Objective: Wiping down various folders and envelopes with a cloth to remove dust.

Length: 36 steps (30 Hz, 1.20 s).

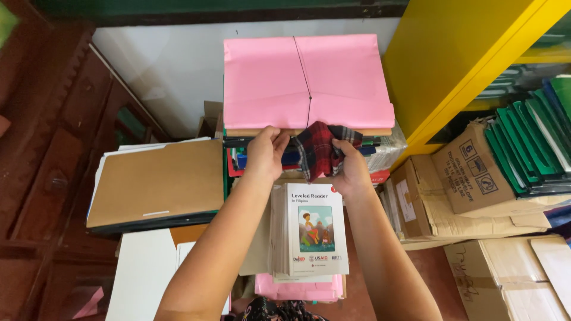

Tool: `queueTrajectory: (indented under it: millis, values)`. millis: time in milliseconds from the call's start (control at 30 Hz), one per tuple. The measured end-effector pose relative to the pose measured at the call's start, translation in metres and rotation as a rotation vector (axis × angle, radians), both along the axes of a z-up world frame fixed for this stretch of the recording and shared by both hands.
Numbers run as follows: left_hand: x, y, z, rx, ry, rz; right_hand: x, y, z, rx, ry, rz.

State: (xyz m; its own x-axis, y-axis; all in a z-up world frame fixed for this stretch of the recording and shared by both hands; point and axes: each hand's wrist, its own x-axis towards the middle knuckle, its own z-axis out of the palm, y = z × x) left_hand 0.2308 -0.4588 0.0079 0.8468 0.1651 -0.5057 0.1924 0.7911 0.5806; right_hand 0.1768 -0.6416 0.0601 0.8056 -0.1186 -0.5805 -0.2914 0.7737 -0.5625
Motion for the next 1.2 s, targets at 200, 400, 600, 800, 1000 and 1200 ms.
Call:
queueTrajectory:
  millis: [200, 400, 600, 800, 1000, 1200]
  values:
    - [-0.015, -0.012, 0.041, -0.015, -0.025, 0.044, -0.001, -0.005, -0.006, 0.034, 0.037, -0.013]
    - [-0.015, -0.022, 0.058, 0.156, -0.03, 0.06, 0.009, -0.023, -0.052, 0.114, 0.075, -0.017]
    - [0.005, -0.018, 0.044, 0.247, 0.023, 0.014, 0.004, -0.025, -0.046, 0.127, 0.08, -0.027]
    - [-0.012, -0.021, 0.032, 0.259, 0.088, 0.045, -0.027, -0.009, 0.002, 0.127, 0.037, 0.037]
    - [-0.111, -0.022, 0.08, 0.307, 0.089, -0.032, -0.055, 0.019, 0.047, 0.217, -0.154, 0.019]
    - [-0.156, -0.012, 0.03, 0.407, -0.001, -0.139, -0.033, 0.008, -0.061, 0.29, -0.209, -0.13]
